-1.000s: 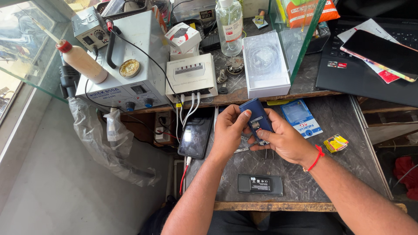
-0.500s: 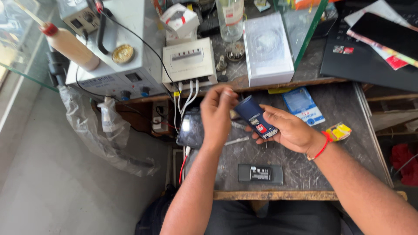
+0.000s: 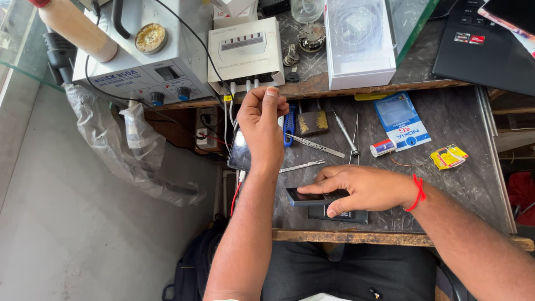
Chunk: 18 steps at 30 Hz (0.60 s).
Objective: The person disassembles a mobile phone by removing the battery and then using a thin pry tool to separate the internal component frame from the external housing.
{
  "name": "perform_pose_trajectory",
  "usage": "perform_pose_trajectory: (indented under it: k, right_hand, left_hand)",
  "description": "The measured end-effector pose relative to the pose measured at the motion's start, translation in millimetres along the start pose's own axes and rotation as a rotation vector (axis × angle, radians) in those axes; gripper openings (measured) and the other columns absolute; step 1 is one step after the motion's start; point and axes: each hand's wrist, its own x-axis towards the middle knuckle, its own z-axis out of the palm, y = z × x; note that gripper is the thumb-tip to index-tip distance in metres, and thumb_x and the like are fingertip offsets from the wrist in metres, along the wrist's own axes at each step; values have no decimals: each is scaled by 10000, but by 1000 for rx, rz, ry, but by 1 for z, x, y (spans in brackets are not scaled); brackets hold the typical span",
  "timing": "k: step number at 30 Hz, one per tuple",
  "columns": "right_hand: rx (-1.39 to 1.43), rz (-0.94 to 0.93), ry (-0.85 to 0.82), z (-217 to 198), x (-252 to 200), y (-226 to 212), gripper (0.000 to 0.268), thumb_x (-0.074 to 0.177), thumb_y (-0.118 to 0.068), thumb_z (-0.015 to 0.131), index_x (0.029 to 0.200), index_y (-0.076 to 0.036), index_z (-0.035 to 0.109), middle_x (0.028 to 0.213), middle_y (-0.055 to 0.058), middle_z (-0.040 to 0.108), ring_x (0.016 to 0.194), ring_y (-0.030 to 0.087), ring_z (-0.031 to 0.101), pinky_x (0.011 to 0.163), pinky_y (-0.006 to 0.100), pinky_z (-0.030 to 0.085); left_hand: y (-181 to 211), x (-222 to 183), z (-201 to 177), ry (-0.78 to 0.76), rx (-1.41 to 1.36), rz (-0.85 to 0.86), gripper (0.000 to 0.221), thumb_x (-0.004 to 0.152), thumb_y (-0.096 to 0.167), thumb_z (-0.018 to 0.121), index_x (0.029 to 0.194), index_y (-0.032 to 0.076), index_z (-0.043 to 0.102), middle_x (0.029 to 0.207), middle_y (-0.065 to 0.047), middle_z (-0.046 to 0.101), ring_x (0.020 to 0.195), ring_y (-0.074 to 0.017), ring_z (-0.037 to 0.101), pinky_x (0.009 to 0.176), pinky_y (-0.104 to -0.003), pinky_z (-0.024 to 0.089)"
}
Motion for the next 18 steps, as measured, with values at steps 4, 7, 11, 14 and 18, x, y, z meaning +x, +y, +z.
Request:
perform_pose_trajectory:
  k: [4,7,11,14,18]
  right_hand:
    - [-30,-36,92,0,2,6,729,751,-232,797,1453,-240,599,1164,65,679,1127,222,645,992,353,496]
    - [-8,-58,150,-1,2,18,722,812,-240,758,1502,-177,553,1265,71,664,1195,229,647,1030,359,490]
    - [614,-121,329,-17,-16,34,633,964,-252,622,1539,-53,450,1290,165,650,1160,307,649,1007,456,527]
    - [956,-339,541,-31,-31,42,576,990,-258,616,1492,-35,446,1254,212,651,1123,374,655,986,536,527]
    - [1056,-621,801,-42,-43,45,485,1052,-353,643,1421,-91,467,1314,160,609,1207,334,611,1082,625,502]
  left_hand:
    - [0,0,0,-6,23,9,168,1041,158,637,980,2,654,813,-35,672,731,-85,609,720,-272,547]
    - [-1,-1,0,-21,31,31,162,1047,141,637,971,-1,646,815,-34,669,735,-86,605,719,-265,537]
    - [3,1,1,-63,81,13,146,1041,115,641,986,-19,662,816,-35,672,724,-80,593,687,-248,504]
    - [8,-7,4,-420,472,64,121,962,58,648,1079,44,678,896,-19,725,791,-114,674,706,-284,550]
    - [4,-30,20,-828,1102,409,305,793,24,698,1049,172,775,1006,-48,683,930,-288,665,757,-407,551]
